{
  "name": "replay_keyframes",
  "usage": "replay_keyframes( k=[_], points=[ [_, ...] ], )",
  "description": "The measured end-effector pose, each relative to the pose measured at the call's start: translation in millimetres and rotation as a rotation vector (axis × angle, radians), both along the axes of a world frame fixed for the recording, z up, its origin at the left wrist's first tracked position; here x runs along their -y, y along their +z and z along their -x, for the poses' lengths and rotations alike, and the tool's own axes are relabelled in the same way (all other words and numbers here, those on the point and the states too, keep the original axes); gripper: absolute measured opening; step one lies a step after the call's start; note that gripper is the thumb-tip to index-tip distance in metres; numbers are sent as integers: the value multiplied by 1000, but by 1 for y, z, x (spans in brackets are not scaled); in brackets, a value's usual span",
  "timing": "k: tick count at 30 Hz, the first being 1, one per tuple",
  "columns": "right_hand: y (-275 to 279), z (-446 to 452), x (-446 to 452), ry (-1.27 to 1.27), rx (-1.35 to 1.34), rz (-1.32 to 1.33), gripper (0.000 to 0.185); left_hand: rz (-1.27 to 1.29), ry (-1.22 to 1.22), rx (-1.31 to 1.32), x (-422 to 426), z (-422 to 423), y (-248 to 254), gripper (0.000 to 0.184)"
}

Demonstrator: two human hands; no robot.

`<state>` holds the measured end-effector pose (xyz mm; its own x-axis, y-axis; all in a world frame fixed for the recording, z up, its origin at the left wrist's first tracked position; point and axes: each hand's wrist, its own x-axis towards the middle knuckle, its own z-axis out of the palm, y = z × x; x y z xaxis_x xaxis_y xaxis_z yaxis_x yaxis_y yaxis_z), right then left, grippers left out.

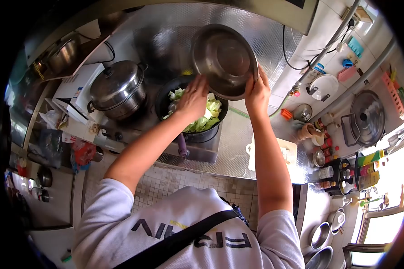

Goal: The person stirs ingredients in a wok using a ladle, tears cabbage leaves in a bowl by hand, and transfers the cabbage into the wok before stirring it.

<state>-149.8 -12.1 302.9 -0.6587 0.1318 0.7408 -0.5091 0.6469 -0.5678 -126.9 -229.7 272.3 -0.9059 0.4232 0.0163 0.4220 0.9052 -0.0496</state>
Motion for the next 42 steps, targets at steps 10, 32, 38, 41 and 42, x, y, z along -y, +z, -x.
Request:
replay_keyframes(
  k=[10,32,38,41,42],
  points=[
    [-15,8,-10,-300,350,188,35,-170,263,-13,-3,-13,5,72],
    [4,-7,-22,-152,77,1,20,-326,404,131,19,4,-34,29],
    [-16,0,-43,-306,425,140,41,-396,223,58,23,13,5,11],
    [-16,-10,-54,-322,540,164,46,-285,352,382,34,17,7,29],
    [-15,-16,-58,-311,565,169,47,-274,321,338,36,11,9,27]
  ],
)
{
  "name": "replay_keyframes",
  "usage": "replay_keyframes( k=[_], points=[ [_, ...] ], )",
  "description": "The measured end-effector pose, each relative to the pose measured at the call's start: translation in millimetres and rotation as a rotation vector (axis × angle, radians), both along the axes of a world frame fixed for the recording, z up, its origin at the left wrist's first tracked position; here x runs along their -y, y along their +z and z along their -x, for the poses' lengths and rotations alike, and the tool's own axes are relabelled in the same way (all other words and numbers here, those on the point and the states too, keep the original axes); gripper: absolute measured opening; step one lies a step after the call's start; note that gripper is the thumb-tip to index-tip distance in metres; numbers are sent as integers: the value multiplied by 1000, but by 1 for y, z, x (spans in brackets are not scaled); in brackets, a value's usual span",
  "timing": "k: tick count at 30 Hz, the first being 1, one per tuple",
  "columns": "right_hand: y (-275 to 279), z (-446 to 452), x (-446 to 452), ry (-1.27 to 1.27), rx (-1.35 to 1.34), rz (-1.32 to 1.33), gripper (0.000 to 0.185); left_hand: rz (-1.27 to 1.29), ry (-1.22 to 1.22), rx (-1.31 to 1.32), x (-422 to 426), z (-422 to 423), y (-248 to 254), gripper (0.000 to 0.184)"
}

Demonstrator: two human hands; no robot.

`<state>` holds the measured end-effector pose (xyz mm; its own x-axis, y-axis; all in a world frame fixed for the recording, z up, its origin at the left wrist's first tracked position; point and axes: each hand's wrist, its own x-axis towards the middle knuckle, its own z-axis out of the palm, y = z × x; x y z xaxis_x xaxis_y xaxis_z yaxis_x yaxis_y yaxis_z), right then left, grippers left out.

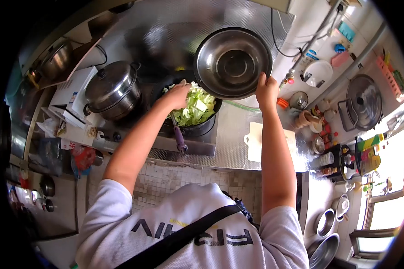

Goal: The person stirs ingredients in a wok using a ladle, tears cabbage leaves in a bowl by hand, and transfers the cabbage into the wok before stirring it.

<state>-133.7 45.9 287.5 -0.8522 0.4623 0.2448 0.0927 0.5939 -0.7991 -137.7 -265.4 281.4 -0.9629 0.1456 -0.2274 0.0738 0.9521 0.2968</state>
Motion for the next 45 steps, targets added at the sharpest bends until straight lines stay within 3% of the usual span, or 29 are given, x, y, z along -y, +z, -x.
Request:
replay_keyframes(
  k=[2,4,6,7,9,10,12,14,16,18,19,20,22,23,24,26,29,30,31,32,33,35,37,39,40,41,42,44,45],
  points=[
    [3,-12,-12,4,41,25,48,22,-71,-97,3,-10,12,28],
    [-15,-22,-33,-18,129,232,49,215,-55,105,-3,-3,44,28],
    [-34,-39,-62,-13,145,369,49,181,-133,106,8,0,32,35],
    [-28,-57,-70,9,156,421,44,189,-183,-98,19,1,5,33],
    [-43,-89,-101,-34,155,565,40,-26,-313,-256,45,18,-15,23],
    [-49,-109,-113,-56,151,638,38,-237,-397,-197,50,29,-12,17],
    [-44,-159,-130,-196,168,807,32,-239,-271,-347,37,16,5,31],
    [-66,-207,-165,-337,150,939,33,-123,-162,-236,35,27,1,36],
    [-85,-257,-194,-508,52,1074,36,-48,-85,19,25,29,16,60],
    [-115,-309,-230,-768,-42,1042,38,-16,-276,-150,29,19,6,87],
    [-121,-333,-245,-856,-92,1096,38,154,-257,-185,20,15,10,104],
    [-128,-356,-262,-940,-146,1150,38,155,-182,-180,-5,-5,39,90],
    [-155,-402,-300,-1116,-172,1147,37,50,-254,-427,-1,9,18,65],
    [-168,-420,-317,-1230,-116,1090,35,36,-101,-409,-15,7,22,41],
    [-174,-438,-327,-1225,-139,1090,33,-98,-60,-433,-18,9,12,29],
    [-209,-467,-365,-1370,-97,1112,41,194,16,-230,-82,-28,65,19],
    [-221,-482,-390,-1448,-116,1127,44,-409,-125,-169,-89,-12,9,16],
    [-227,-489,-399,-1477,-122,1130,45,-781,-273,-105,-91,-3,-32,29],
    [-235,-495,-408,-1502,-122,1133,45,-897,-214,86,-130,-32,-14,39],
    [-242,-497,-413,-1520,-117,1137,46,-1115,20,431,-164,-62,9,50],
    [-240,-497,-412,-1540,-123,1152,48,-1418,36,718,-185,-77,3,71],
    [-265,-514,-422,-1414,-198,1199,52,-1808,165,1129,-232,-114,7,96],
    [-246,-507,-403,-1274,-244,1278,70,-1956,169,1182,-268,-146,0,100],
    [-239,-484,-377,-1425,58,1412,71,-2112,216,1242,-293,-169,-4,99],
    [-256,-480,-365,-1177,148,1541,65,-2158,238,1243,-301,-177,-8,99],
    [-247,-456,-340,-914,309,1507,56,-2183,262,1233,-307,-185,-12,99],
    [-214,-420,-304,-654,391,1372,46,-2207,293,1222,-310,-193,-17,98],
    [-133,-348,-232,-148,300,1017,36,-2207,393,1195,-312,-210,-36,97],
    [-108,-327,-200,105,217,664,37,-2105,521,1106,-310,-220,-53,96]
  ],
)
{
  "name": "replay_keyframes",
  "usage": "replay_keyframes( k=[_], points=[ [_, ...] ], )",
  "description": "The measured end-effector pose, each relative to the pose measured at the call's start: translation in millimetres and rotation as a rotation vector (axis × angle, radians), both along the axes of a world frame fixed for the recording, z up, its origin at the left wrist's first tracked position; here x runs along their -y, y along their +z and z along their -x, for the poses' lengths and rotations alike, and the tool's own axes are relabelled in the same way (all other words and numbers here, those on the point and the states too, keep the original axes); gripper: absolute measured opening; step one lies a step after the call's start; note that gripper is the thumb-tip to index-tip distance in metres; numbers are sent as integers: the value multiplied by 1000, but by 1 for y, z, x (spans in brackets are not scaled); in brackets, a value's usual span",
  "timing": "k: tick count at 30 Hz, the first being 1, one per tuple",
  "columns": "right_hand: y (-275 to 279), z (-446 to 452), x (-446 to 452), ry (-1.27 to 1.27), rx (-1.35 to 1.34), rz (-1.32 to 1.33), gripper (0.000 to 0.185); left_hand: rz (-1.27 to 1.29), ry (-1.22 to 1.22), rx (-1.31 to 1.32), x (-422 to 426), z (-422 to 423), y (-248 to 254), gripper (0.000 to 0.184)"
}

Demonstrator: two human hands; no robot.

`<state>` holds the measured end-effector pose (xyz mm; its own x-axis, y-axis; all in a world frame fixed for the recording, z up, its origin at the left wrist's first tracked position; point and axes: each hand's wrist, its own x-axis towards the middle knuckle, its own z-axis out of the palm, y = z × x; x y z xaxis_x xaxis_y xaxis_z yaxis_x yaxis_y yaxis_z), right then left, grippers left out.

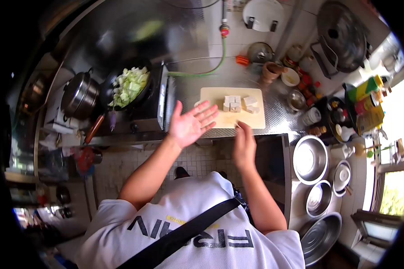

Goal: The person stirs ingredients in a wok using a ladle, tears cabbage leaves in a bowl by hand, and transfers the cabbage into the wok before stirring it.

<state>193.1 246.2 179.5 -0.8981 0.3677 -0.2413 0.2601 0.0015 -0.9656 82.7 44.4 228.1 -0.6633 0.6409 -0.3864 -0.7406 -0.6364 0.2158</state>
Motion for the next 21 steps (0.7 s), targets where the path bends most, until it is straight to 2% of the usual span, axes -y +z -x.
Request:
replay_keyframes(
  k=[1,3,5,6,7,8,9,10,11,12,13,14,15,17,18,20,21],
  points=[
    [59,12,36,189,-156,-85,42,216,64,77,0,-15,-9,93],
    [32,27,57,346,-212,-190,46,179,86,160,-8,-44,31,91],
    [-10,50,82,480,-282,-301,50,310,76,-12,31,-46,41,87],
    [-30,70,73,594,8,-219,44,118,47,-221,66,-43,62,80],
    [-47,78,83,539,-283,-519,36,79,83,-436,98,-40,78,73],
    [-36,89,102,532,-400,-504,33,435,181,-527,124,-41,98,61],
    [-11,105,129,522,-520,-489,31,834,282,-609,154,-43,105,41],
    [15,116,160,599,-324,-274,33,1226,356,-716,180,-44,98,24],
    [36,128,191,640,-304,-234,37,1467,406,-825,217,-42,75,21],
    [48,139,223,712,-280,-263,45,1802,342,-767,229,-44,102,21],
    [57,147,256,768,-207,-192,53,2129,299,-844,259,-46,93,24],
    [70,150,288,765,-201,-189,64,2281,290,-895,280,-44,97,27],
    [87,154,312,863,-68,-156,76,2429,274,-945,300,-41,100,29],
    [89,155,361,944,-104,-318,81,2627,132,-853,337,-27,107,35],
    [78,160,378,968,-92,-399,77,2701,93,-925,360,-20,102,36],
    [45,176,408,1003,-67,-561,72,2610,-138,-887,386,-3,110,34],
    [37,180,405,1053,-134,-803,64,2556,-243,-873,397,6,112,33]
  ],
)
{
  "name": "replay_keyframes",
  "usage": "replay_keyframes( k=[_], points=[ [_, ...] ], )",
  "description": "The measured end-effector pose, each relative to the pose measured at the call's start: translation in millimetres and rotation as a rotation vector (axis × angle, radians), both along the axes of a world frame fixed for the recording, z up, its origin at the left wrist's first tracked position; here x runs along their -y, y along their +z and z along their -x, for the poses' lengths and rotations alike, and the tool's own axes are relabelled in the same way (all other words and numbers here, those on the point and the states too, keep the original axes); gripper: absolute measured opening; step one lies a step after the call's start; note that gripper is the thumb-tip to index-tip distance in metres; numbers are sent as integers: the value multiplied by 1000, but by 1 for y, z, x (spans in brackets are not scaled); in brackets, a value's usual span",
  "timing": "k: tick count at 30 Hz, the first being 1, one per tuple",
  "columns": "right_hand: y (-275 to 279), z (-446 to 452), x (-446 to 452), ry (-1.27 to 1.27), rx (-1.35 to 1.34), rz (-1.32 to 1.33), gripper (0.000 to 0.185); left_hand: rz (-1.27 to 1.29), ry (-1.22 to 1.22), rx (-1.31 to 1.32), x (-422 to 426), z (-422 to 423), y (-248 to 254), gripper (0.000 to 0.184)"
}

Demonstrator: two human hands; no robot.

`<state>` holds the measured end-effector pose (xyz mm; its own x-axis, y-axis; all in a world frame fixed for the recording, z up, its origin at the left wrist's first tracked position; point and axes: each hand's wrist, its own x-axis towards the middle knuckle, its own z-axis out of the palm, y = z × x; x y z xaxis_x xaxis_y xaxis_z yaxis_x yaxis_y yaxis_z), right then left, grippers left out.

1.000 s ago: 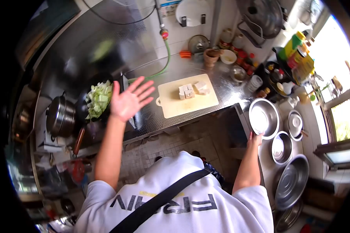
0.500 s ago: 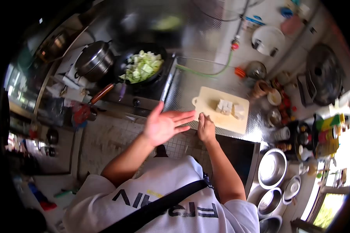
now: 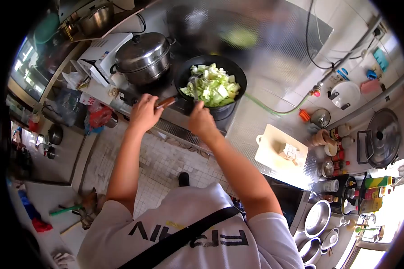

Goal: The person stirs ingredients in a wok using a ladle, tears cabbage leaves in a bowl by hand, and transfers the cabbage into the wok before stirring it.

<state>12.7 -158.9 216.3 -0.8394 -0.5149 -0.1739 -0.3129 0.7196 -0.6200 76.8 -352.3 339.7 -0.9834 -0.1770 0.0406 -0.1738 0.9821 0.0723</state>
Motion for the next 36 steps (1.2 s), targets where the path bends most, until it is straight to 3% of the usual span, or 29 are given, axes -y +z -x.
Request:
replay_keyframes(
  k=[1,3,5,7,9,12,15,19,22,23,26,29,32,36],
  points=[
    [36,9,-11,-66,51,-76,57,-30,-30,37,11,7,-5,33],
    [52,26,-37,-134,-118,-195,44,-51,-43,215,25,21,-14,40],
    [70,48,-41,-142,-123,-355,35,-113,-40,393,33,31,-25,42],
    [62,59,-27,-121,-118,-289,31,-163,-19,523,36,45,-28,39],
    [61,61,-26,-104,-112,-280,31,-194,-34,525,38,46,-26,39],
    [117,35,-58,-205,-97,-241,33,-219,-89,494,42,43,-25,39],
    [141,21,-90,-269,-249,-227,30,-230,-118,448,44,41,-30,38],
    [138,46,-78,-227,-109,-332,29,-266,-87,493,43,43,-30,37],
    [103,74,-66,-203,-85,-375,29,-264,-86,496,43,45,-33,37],
    [79,84,-68,-207,-117,-333,28,-257,-92,503,43,46,-31,37],
    [82,90,-84,-217,-140,-251,27,-250,-100,504,42,45,-25,37],
    [143,76,-109,-225,-116,-143,28,-250,-106,482,44,43,-26,38],
    [186,62,-125,-160,9,-256,28,-245,-96,487,43,42,-27,38],
    [136,48,-94,34,-11,-359,23,-233,-96,537,41,45,-24,39]
  ],
)
